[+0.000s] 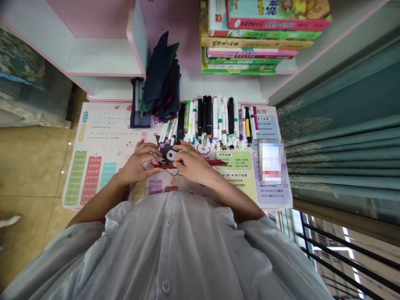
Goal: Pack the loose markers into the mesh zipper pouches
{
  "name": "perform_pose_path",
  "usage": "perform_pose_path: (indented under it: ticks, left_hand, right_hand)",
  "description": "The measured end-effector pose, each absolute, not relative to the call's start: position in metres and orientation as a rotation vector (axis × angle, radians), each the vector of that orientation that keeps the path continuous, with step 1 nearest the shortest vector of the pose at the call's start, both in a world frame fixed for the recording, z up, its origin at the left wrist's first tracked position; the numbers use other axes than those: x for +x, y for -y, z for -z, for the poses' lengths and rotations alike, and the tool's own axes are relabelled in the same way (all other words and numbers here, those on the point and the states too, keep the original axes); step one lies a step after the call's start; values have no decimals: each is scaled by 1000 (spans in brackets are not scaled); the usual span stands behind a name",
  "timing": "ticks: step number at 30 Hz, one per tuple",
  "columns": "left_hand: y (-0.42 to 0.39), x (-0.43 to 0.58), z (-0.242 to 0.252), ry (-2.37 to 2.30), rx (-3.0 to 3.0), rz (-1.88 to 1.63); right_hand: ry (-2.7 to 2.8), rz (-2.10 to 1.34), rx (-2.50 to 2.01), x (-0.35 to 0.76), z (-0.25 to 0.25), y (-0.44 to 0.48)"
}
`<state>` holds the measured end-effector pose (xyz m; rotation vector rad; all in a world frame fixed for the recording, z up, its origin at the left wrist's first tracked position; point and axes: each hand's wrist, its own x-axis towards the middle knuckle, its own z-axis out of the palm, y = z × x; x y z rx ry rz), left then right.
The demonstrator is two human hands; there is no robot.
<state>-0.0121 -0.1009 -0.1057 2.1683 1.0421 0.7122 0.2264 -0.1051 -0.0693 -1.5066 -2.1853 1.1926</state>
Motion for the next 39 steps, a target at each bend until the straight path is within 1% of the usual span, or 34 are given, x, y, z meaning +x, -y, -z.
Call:
perform_pose_path:
  ticks: [8,20,29,39]
  left_hand:
    - [100,-14,105,-1066,2173,-655]
    - [98,-15,105,-1059,2182,-669]
    - [99,-14,104,-1013,2198,-752]
    - [98,-15,104,-1039,2205,-721]
  right_hand:
    - [2176,-1175,-1480,230,69,105]
    - [2171,-1165,-1508,237,66,106]
    - [2147,-1176,-1536,242,68,107]
    - [2162,-1171,-1568,249,67,108]
